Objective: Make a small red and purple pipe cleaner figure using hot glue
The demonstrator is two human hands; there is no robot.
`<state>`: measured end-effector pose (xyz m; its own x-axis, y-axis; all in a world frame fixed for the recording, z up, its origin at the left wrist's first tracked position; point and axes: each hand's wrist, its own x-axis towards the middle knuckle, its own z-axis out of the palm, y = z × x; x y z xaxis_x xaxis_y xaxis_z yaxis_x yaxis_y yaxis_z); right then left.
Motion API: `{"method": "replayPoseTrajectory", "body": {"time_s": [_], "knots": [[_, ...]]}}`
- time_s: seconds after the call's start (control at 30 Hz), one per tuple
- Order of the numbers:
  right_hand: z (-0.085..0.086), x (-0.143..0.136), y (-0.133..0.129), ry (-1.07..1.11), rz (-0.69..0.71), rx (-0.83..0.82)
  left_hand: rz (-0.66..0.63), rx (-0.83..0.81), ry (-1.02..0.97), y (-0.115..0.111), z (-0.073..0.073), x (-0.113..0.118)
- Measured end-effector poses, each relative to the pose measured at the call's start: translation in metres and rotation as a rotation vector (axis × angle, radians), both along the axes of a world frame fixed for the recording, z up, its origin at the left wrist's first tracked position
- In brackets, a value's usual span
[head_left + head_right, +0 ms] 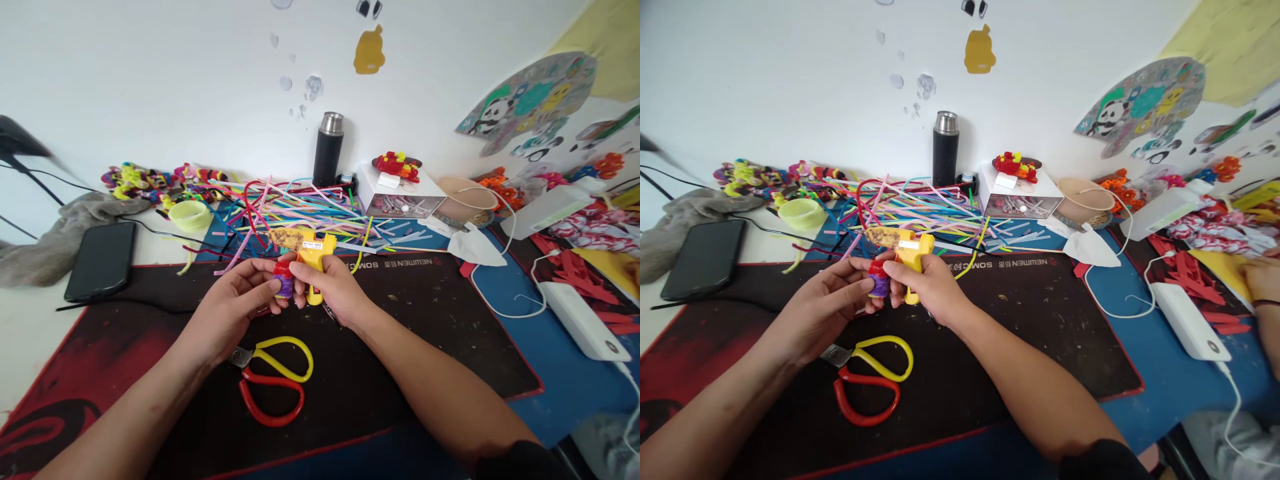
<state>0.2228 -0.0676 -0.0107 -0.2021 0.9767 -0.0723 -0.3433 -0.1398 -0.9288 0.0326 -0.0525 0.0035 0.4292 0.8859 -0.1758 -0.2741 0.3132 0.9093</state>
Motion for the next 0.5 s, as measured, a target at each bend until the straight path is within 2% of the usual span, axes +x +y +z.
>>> {"method": "replayPoseTrajectory", "body": {"time_s": [0.5], "knots": [[-0.0025, -0.0018, 0.0001, -0.006, 0.005, 0.009, 0.002, 0.014, 0.03, -0.0001, 0.0025, 0.0001]]}}
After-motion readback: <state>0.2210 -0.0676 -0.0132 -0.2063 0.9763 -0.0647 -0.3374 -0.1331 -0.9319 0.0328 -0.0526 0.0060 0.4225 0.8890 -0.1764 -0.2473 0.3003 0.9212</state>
